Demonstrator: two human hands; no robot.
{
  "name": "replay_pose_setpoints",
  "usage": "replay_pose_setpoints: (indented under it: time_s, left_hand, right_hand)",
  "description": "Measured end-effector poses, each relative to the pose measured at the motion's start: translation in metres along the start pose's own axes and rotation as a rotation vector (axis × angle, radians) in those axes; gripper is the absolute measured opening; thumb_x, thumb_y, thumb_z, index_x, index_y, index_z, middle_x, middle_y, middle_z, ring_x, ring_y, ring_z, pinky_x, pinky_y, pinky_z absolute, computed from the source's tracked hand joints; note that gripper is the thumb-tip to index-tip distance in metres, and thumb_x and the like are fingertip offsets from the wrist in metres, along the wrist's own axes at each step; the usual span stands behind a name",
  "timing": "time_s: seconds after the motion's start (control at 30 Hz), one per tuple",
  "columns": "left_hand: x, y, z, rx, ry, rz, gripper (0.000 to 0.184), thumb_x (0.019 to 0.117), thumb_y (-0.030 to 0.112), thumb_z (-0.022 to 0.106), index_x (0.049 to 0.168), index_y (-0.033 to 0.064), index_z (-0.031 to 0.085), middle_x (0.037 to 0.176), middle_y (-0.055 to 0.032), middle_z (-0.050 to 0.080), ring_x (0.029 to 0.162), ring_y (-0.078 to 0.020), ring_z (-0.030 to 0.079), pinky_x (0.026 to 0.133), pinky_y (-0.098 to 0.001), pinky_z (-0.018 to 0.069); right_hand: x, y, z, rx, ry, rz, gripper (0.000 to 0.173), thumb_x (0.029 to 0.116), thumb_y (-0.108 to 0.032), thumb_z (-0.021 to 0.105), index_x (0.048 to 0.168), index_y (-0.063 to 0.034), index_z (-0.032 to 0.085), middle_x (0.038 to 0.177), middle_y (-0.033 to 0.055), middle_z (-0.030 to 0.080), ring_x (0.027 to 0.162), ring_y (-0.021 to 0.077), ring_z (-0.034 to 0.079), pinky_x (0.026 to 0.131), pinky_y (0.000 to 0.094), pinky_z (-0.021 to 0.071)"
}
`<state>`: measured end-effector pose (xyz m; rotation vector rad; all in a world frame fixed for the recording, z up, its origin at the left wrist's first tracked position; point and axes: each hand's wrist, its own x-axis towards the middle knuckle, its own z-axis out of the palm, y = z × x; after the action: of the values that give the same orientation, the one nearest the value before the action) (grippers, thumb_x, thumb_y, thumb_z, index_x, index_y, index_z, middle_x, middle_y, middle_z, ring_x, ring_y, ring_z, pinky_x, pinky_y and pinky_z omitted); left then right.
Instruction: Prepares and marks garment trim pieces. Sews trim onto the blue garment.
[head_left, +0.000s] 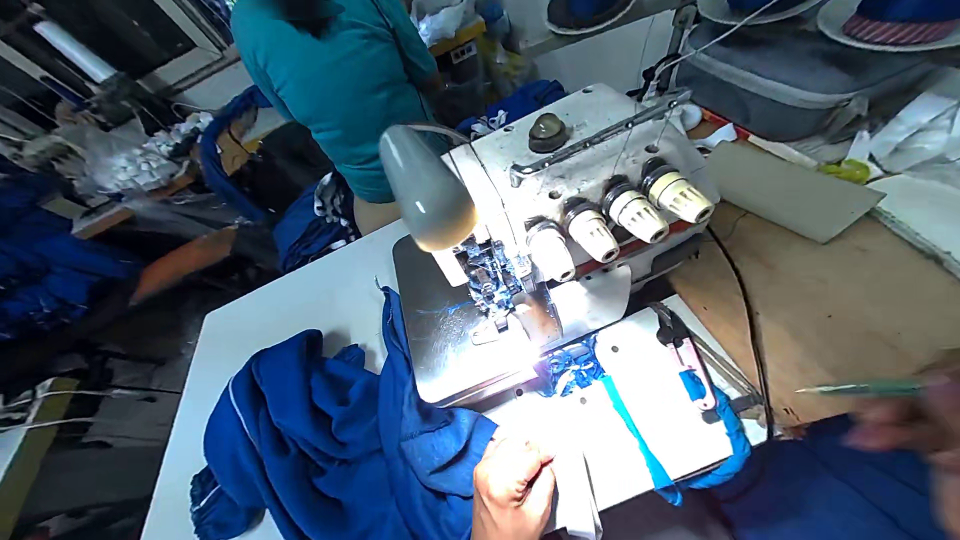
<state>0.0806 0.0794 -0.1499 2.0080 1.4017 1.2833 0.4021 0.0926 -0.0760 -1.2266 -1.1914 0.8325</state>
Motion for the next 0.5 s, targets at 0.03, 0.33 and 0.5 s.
replay_pose_setpoints:
  time_s: [0.03,0.33,0.5]
  left_hand:
    - [-0.001,0.0,0.0,0.001,-0.003,0.003,0.01,0.0864,0.007,0.067,0.081,0.0044,0.075,0.08,-0.003,0.073,0.084,-0.0045,0.068,0.083,-0.0183,0.0545]
    - [-0.002,0.0,-0.004,-0.001,-0.015,-0.011,0.009,0.0863,0.006,0.068,0.083,0.0056,0.075,0.084,-0.0015,0.073,0.089,-0.0041,0.067,0.087,-0.0177,0.0527]
    - [-0.002,0.001,-0.005,-0.038,-0.029,-0.035,0.008,0.0874,0.005,0.067,0.084,0.0063,0.074,0.09,-0.0007,0.075,0.094,-0.0044,0.069,0.091,-0.019,0.0537]
  right_hand:
    - [-0.007,0.007,0.02,0.073,-0.126,-0.02,0.011,0.1057,-0.024,0.057,0.114,-0.026,0.063,0.091,-0.0132,0.073,0.07,0.0048,0.071,0.061,0.0253,0.0637]
    - [-0.033,0.054,0.119,0.112,-0.288,-0.048,0.012,0.0938,-0.018,0.064,0.096,-0.0072,0.067,0.081,-0.0039,0.07,0.063,-0.0047,0.063,0.055,0.0121,0.0538]
    - [-0.038,0.06,0.119,0.101,-0.269,-0.101,0.014,0.095,-0.018,0.062,0.094,-0.0053,0.069,0.084,-0.0006,0.07,0.068,-0.0065,0.061,0.059,0.0091,0.0512]
